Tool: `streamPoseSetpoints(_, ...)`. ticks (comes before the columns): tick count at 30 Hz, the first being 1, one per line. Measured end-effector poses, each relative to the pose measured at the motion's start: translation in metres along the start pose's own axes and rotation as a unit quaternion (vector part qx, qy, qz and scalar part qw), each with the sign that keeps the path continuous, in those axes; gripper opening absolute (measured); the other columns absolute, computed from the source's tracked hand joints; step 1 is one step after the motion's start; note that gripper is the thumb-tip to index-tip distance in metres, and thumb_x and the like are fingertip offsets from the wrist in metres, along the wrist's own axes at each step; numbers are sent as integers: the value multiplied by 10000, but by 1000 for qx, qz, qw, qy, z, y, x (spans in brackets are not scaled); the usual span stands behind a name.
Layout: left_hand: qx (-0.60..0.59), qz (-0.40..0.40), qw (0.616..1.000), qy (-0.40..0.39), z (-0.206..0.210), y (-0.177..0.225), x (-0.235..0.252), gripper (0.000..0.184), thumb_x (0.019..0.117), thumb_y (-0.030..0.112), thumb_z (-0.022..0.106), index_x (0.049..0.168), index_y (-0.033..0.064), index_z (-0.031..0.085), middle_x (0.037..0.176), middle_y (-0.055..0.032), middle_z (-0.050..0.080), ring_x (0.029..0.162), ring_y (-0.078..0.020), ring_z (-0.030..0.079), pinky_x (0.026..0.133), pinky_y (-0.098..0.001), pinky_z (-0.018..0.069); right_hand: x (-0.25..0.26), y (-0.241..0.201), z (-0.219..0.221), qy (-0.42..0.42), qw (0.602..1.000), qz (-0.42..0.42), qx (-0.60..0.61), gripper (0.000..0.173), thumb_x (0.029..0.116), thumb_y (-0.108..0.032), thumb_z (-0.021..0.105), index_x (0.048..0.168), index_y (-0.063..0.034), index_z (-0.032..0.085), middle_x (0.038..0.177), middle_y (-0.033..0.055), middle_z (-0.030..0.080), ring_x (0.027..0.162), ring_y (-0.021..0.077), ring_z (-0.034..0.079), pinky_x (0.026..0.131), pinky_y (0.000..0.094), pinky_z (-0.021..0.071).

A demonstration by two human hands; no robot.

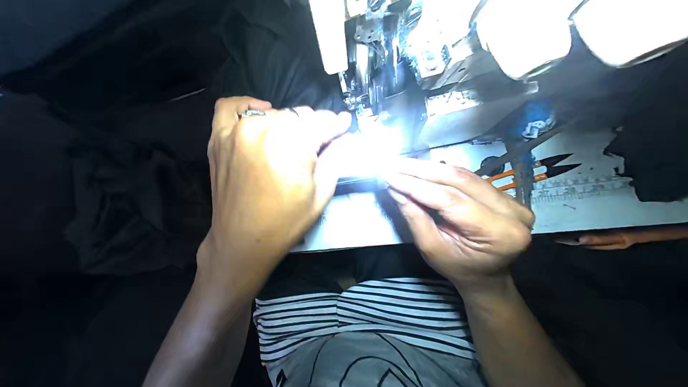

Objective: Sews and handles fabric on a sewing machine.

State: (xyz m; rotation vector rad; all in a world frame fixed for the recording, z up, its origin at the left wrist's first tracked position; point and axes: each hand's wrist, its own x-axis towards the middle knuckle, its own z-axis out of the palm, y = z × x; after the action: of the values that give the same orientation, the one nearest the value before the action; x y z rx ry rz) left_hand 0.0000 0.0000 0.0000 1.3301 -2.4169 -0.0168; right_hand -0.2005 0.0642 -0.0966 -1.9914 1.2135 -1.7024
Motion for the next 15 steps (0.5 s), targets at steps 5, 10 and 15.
streamPoseSetpoints(5, 14, -44, 999, -27, -6, -2, -7, 306, 1028, 222, 565, 1263, 177, 756, 945, -39, 714, 822, -182, 653, 680, -398, 480, -13, -3, -18, -18, 998, 49, 22, 143, 945, -25, 694, 1048, -27, 792, 1154, 116, 758, 1050, 177, 736, 895, 315, 630)
streamPoseSetpoints(10, -13, -52, 998, -43, -17, 26, -48, 328, 1000, 201, 585, 1280, 150, 748, 742, 21, 587, 622, -99, 518, 527, -279, 375, -12, -6, -24, -49, 990, 129, 40, 181, 952, -55, 688, 1107, -13, 772, 1116, 68, 760, 948, 111, 741, 810, 258, 645)
streamPoseSetpoints(15, -139, 29, 989, -44, 33, 54, -51, 197, 951, 155, 630, 1067, 137, 788, 745, 7, 590, 603, -113, 556, 506, -292, 420, 1, -17, -11, -42, 929, 318, 184, 282, 976, -166, 692, 1229, -43, 706, 934, -30, 759, 788, 57, 724, 703, 205, 628)
